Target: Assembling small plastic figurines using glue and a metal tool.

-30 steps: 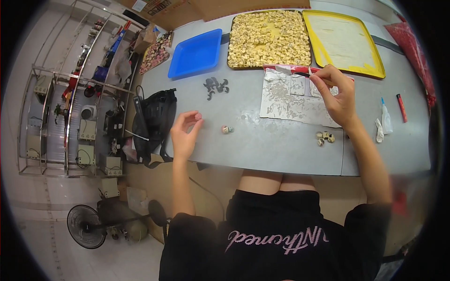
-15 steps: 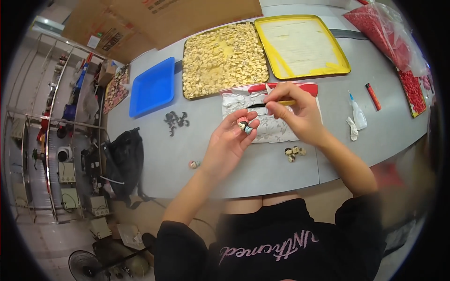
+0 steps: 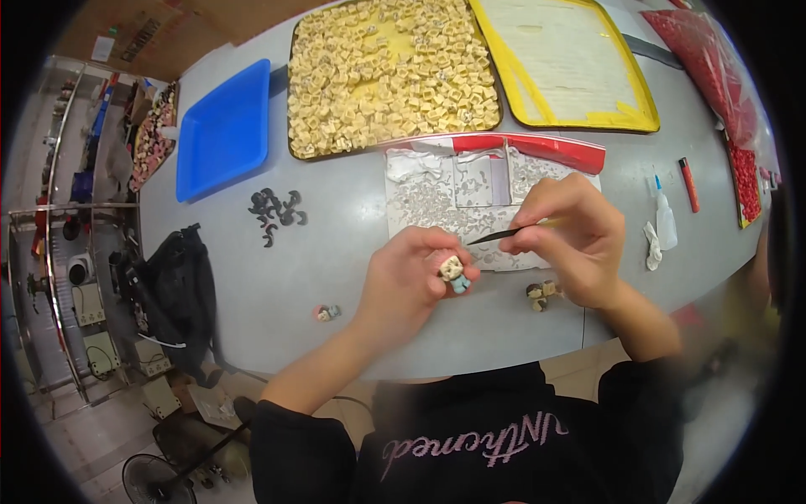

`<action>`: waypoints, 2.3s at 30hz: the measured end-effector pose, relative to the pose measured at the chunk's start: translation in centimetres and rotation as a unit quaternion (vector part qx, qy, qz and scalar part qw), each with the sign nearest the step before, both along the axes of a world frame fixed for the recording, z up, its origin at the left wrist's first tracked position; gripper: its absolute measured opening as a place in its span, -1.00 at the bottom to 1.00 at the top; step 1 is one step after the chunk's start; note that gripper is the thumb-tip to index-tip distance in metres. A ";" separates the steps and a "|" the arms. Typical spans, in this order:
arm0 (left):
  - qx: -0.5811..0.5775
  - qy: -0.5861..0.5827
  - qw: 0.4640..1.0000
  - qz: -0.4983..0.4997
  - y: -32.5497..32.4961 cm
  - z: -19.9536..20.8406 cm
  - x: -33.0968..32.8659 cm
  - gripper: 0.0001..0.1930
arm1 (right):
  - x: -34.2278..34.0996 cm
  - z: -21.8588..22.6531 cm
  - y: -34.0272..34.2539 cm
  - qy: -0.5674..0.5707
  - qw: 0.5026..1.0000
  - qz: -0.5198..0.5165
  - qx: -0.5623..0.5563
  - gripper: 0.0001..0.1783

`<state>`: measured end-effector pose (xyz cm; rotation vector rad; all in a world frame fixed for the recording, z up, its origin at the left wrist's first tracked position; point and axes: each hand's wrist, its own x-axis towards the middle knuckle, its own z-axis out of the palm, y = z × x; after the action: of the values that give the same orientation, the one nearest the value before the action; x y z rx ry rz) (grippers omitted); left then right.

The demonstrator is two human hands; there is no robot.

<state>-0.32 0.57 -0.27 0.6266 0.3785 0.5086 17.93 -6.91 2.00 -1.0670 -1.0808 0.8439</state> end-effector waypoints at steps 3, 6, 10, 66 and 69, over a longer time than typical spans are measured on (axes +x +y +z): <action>0.016 -0.021 0.999 -0.030 0.2 -0.7 0.0 -0.56 | -0.1 -0.1 0.2 0.056 0.998 0.019 -0.026 -0.86; 0.024 -0.023 0.998 -0.051 0.3 -1.0 0.2 -0.52 | 0.1 -0.4 0.4 0.033 0.997 0.058 -0.026 -0.85; -0.021 -0.008 0.994 -0.103 0.3 -0.7 -0.1 -0.45 | 0.4 -0.2 0.8 -0.101 0.991 0.087 0.033 -0.84; -0.028 0.050 0.979 -0.194 0.7 0.7 -0.2 -0.46 | 0.1 0.7 -0.5 -0.396 0.892 0.061 0.210 -0.72; -0.030 0.053 0.979 -0.195 0.7 0.7 -0.2 -0.46 | 0.3 0.7 -0.4 -0.416 0.880 0.059 0.222 -0.71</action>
<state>-0.49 1.28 0.43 0.6514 0.3591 0.0878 18.18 -7.32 2.72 -0.9756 -1.9662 0.1573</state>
